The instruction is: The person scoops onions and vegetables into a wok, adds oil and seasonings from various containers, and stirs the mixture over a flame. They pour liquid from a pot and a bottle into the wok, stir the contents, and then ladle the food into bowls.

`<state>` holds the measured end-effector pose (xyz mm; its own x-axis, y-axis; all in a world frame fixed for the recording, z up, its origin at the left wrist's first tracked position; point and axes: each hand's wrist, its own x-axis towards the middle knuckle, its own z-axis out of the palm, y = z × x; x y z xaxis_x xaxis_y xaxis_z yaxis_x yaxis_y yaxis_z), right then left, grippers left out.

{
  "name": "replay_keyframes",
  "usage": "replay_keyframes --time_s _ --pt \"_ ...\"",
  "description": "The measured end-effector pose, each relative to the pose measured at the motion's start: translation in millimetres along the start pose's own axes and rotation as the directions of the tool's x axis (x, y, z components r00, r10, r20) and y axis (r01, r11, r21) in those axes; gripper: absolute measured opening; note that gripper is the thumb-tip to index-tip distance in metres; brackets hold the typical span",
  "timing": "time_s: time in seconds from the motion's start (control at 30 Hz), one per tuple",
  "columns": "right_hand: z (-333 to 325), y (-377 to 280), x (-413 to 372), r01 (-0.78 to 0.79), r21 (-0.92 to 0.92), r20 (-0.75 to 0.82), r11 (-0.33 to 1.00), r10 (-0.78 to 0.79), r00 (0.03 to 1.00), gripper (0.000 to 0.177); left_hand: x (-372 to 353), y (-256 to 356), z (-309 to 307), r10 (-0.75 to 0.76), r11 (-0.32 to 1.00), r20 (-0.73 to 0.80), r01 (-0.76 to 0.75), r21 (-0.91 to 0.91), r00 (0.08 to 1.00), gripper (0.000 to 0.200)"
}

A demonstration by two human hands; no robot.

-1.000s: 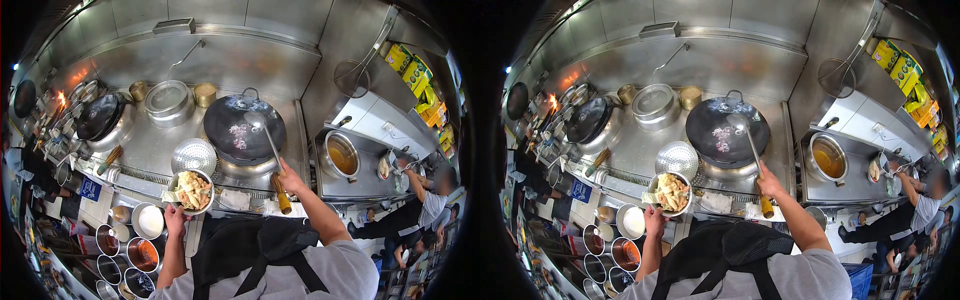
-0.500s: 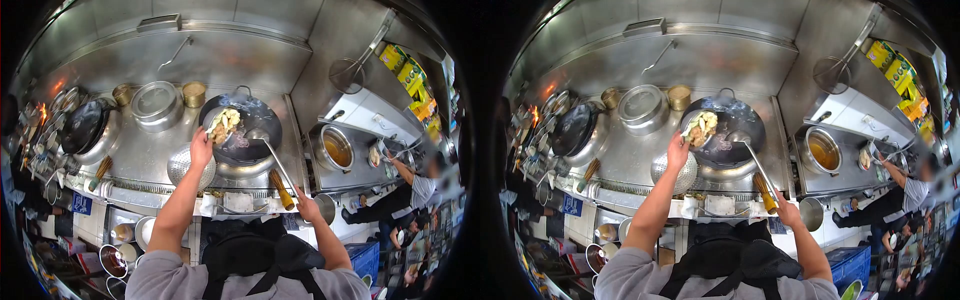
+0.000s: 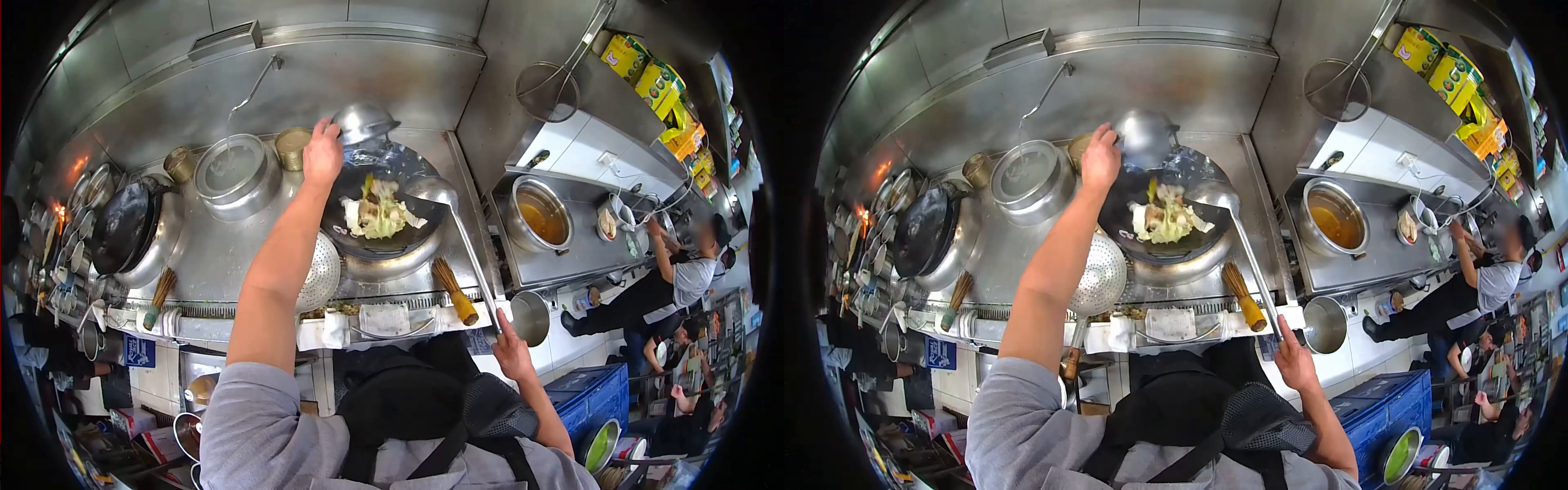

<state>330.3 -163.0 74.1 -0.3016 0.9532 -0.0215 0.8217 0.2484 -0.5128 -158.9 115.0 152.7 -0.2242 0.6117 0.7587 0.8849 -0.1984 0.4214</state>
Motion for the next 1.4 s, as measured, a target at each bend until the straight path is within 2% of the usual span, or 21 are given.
replay_keyframes --time_s 0.13,0.27,0.33,0.4,0.43,0.5,0.53,0.57,0.6,0.67,0.7,0.8,0.87,0.9,0.93,0.97,1.0,1.13,1.17,1.33,1.4 --pt "-20.7 -12.3 40.3 -0.249 0.138 0.146 0.959 0.229 0.962 0.077 -12.7 2.6 -11.4 -0.091 0.996 -0.187 0.093 0.002 0.978 0.012" --pt "0.5 15.1 81.5 -0.115 0.216 0.148 0.970 0.084 0.985 0.068 -117.5 -9.0 12.9 -0.058 0.996 0.293 0.035 0.085 0.954 0.009" --pt "9.1 33.1 90.6 -0.136 0.287 0.239 0.948 0.066 0.969 0.067 -149.4 -21.8 22.1 -0.167 0.983 0.185 0.149 0.105 0.969 0.011" --pt "47.0 82.2 89.5 -0.197 0.443 0.301 0.875 0.062 0.952 0.060 -169.5 -43.8 10.8 -0.557 0.830 0.213 0.535 0.157 0.803 0.014" --pt "70.2 105.1 88.2 -0.171 0.537 0.266 0.826 0.027 0.964 0.054 -175.3 -42.8 1.9 -0.590 0.806 0.168 0.563 0.183 0.790 0.014" --pt "112.1 155.9 92.7 -0.135 0.630 0.269 0.764 -0.053 0.962 0.048 -193.9 -37.3 -21.0 -0.802 0.546 0.167 0.817 -0.185 0.574 0.016" --pt "123.3 182.5 102.3 -0.476 0.785 0.566 0.397 -0.144 0.812 0.042 -203.4 -31.8 -33.6 -0.827 0.531 0.115 0.831 -0.167 0.551 0.016" --pt "134.7 208.3 114.7 -0.792 0.611 0.746 0.006 -0.340 0.573 0.037 -215.8 -24.7 -46.0 -0.853 0.460 0.097 0.827 -0.323 0.513 0.016" --pt "119.9 194.4 125.2 -0.818 0.573 0.770 0.043 -0.370 0.520 0.037 -230.0 -14.6 -61.7 -0.876 0.387 0.081 0.791 -0.474 0.476 0.016" --pt "56.2 109.5 142.3 -0.296 0.704 0.462 0.646 -0.098 0.882 0.032 -259.7 15.3 -106.5 -0.917 0.341 0.018 0.807 -0.483 0.398 0.017" --pt "63.6 132.5 166.1 -0.108 0.441 0.471 0.891 -0.127 0.873 0.035 -274.7 34.8 -128.7 -0.928 0.330 -0.021 0.798 -0.504 0.371 0.019" --pt "36.7 82.3 211.9 -0.190 0.583 0.581 0.790 -0.241 0.777 0.039 -335.0 89.6 -197.8 -0.944 0.329 -0.195 0.813 -0.481 0.266 0.019" --pt "33.8 45.6 240.6 -0.097 0.614 0.614 0.783 -0.397 0.682 0.040 -418.7 100.6 -239.7 -0.928 0.312 -0.315 0.877 -0.365 0.198 0.023" --pt "42.9 29.9 251.5 -0.057 0.610 0.595 0.790 -0.409 0.692 0.042 -472.8 104.4 -261.6 -0.868 0.329 -0.436 0.933 -0.146 0.237 0.022" --pt "36.1 -1.0 255.8 -0.022 0.604 0.624 0.797 -0.456 0.634 0.043 -487.3 137.9 -278.0 -0.836 0.352 -0.538 0.856 -0.378 0.107 0.017" --pt "35.5 -27.0 255.5 -0.015 0.662 0.628 0.749 -0.544 0.557 0.045 -516.0 166.6 -300.0 -0.720 0.374 -0.657 0.922 -0.097 0.223 0.018" --pt "40.1 -61.0 247.6 0.003 0.712 0.627 0.702 -0.637 0.448 0.047 -545.0 233.8 -330.8 -0.809 0.260 -0.572 0.787 -0.559 -0.138 0.020" --pt "56.6 -118.5 189.0 -0.023 0.842 0.528 0.538 -0.816 0.236 0.065 -612.0 356.7 -371.6 -0.609 0.292 -0.732 0.772 -0.565 -0.305 0.020" --pt "59.8 -131.9 172.9 -0.002 0.811 0.577 0.585 -0.799 0.168 0.069 -642.2 378.9 -378.0 -0.570 0.357 -0.764 0.747 -0.561 -0.301 0.020" --pt "88.8 -185.3 86.1 0.027 0.635 0.767 0.772 -0.625 -0.145 0.080 -784.7 482.3 -388.6 -0.277 0.415 -0.665 0.538 -0.734 -0.694 0.022" --pt "114.1 -198.3 61.6 0.002 0.505 0.831 0.863 -0.486 -0.273 0.080 -833.0 523.4 -388.1 -0.237 0.449 -0.630 0.492 -0.746 -0.739 0.023"
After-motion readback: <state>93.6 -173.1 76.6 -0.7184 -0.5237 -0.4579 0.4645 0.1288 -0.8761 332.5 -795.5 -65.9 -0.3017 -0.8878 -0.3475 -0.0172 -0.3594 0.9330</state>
